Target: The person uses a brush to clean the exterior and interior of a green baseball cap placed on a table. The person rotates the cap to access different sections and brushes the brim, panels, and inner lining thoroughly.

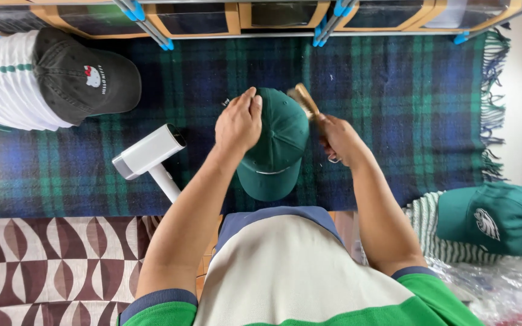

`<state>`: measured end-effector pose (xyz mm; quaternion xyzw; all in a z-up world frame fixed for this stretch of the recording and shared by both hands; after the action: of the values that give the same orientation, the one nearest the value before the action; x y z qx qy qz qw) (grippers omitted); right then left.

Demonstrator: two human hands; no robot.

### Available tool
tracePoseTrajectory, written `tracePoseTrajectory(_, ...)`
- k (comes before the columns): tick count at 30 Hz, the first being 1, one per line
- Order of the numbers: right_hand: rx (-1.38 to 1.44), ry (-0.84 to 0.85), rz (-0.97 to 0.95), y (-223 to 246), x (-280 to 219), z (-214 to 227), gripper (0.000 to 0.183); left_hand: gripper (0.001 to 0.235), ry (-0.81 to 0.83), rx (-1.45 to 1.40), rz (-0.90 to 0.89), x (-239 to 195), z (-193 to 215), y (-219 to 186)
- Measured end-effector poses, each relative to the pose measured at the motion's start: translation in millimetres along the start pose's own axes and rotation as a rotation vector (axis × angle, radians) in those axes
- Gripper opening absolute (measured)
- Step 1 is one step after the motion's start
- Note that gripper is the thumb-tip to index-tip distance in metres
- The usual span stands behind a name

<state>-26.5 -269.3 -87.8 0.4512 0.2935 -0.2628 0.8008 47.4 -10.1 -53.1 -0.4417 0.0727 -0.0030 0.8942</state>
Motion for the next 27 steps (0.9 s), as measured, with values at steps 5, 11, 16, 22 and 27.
tracePoseTrajectory(5, 0.077, -0.041, 0.004, -14, -25, 5, 0.045, 0.051, -0.004, -0.044, 0.076, 8, -4, 16)
tracePoseTrajectory(11, 0.08, -0.126, -0.007, -37, -31, 8, 0.042, 0.052, 0.009, -0.114, 0.074, -2, 11, -6)
tracePoseTrajectory(16, 0.241, -0.216, 0.044, -36, -70, -26, 0.042, 0.053, -0.013, -0.123, 0.076, -4, 11, -8)
tracePoseTrajectory(22, 0.199, -0.365, 0.234, -21, -101, -26, 0.042, 0.052, -0.027, -0.116, 0.104, -7, 18, -9)
tracePoseTrajectory(27, -0.226, -0.412, 0.147, 12, -112, -9, 0.049, 0.051, -0.04, -0.132, 0.096, -3, 15, -6)
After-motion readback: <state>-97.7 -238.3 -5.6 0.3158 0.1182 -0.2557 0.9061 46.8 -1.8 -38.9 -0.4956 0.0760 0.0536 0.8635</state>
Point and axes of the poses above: each hand's wrist, its own x-axis towards the middle knuckle, its own z-axis out of the back of the hand, y = z × x, the point moved 9 cm from there along x, towards the middle knuckle, and after that the axes turned 14 degrees about -x, right-handed, at the moved point
